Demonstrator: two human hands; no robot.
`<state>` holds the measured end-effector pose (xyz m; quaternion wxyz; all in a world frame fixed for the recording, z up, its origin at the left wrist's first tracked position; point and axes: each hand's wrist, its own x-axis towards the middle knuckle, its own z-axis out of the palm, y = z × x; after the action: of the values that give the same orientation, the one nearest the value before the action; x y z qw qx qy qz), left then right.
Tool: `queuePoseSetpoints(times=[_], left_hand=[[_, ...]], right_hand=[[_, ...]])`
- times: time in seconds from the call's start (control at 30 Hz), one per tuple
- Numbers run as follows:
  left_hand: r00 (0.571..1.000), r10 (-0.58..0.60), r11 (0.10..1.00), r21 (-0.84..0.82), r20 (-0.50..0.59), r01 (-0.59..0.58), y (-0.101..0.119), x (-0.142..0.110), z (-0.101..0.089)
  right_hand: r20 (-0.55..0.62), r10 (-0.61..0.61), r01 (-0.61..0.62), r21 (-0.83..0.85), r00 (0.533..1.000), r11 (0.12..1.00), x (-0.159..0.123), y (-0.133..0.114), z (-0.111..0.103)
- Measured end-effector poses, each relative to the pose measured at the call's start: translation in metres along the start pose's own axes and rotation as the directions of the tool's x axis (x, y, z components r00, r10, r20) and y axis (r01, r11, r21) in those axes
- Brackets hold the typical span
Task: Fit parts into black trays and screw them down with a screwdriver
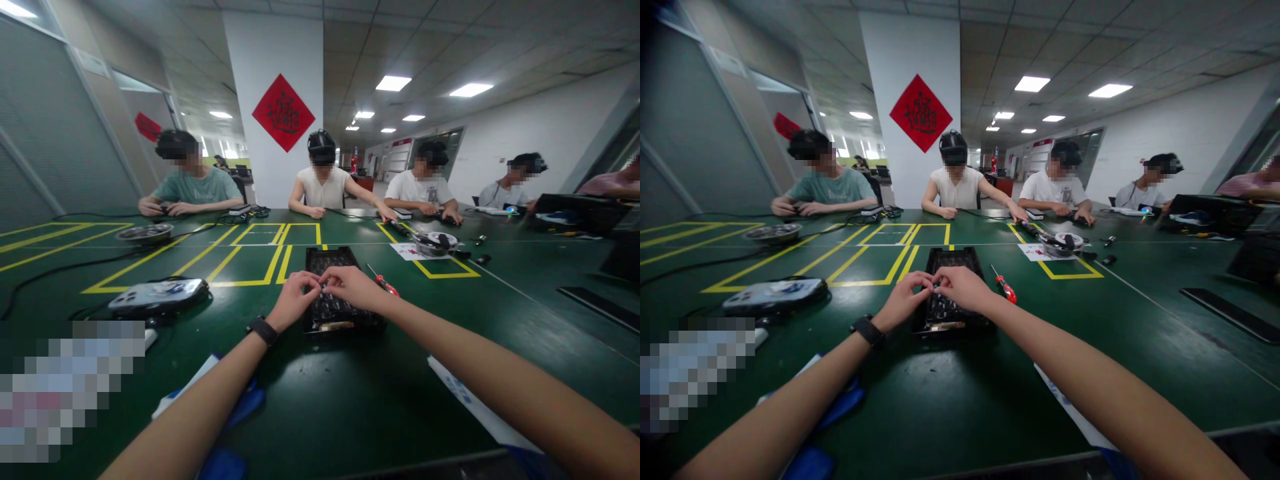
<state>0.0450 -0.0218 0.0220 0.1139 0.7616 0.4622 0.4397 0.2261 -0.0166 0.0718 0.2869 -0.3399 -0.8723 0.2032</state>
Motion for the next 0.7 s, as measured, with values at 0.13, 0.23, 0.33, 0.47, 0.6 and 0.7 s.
queuePoseSetpoints(times=[0.13,0.23,0.33,0.47,0.6,0.7], left_hand=[[1.000,-0.022,0.998,-0.057,0.009,0.023,0.003,0.000,-0.005],[1.000,-0.012,0.996,-0.092,0.025,0.015,0.002,0.001,-0.011],[0.999,-0.052,0.998,-0.031,-0.002,0.052,-0.010,0.002,-0.012],[0.981,-0.194,0.979,0.066,-0.006,0.194,-0.033,0.001,-0.001],[0.970,-0.225,0.969,0.123,0.095,0.213,-0.045,-0.002,0.013],[0.969,-0.218,0.970,0.139,0.115,0.201,-0.045,-0.003,0.017]], right_hand=[[-0.053,0.074,-0.060,0.227,0.996,0.972,0.009,0.006,0.016],[-0.048,0.156,-0.126,0.383,0.987,0.915,0.012,0.011,0.019],[0.087,0.219,-0.235,0.445,0.972,0.864,0.012,0.015,0.017],[0.278,0.140,-0.254,0.433,0.950,0.865,0.004,0.013,0.019],[0.280,0.062,-0.160,0.341,0.958,0.927,-0.008,0.005,0.022],[0.292,0.045,-0.127,0.268,0.955,0.955,-0.015,0.003,0.024]])
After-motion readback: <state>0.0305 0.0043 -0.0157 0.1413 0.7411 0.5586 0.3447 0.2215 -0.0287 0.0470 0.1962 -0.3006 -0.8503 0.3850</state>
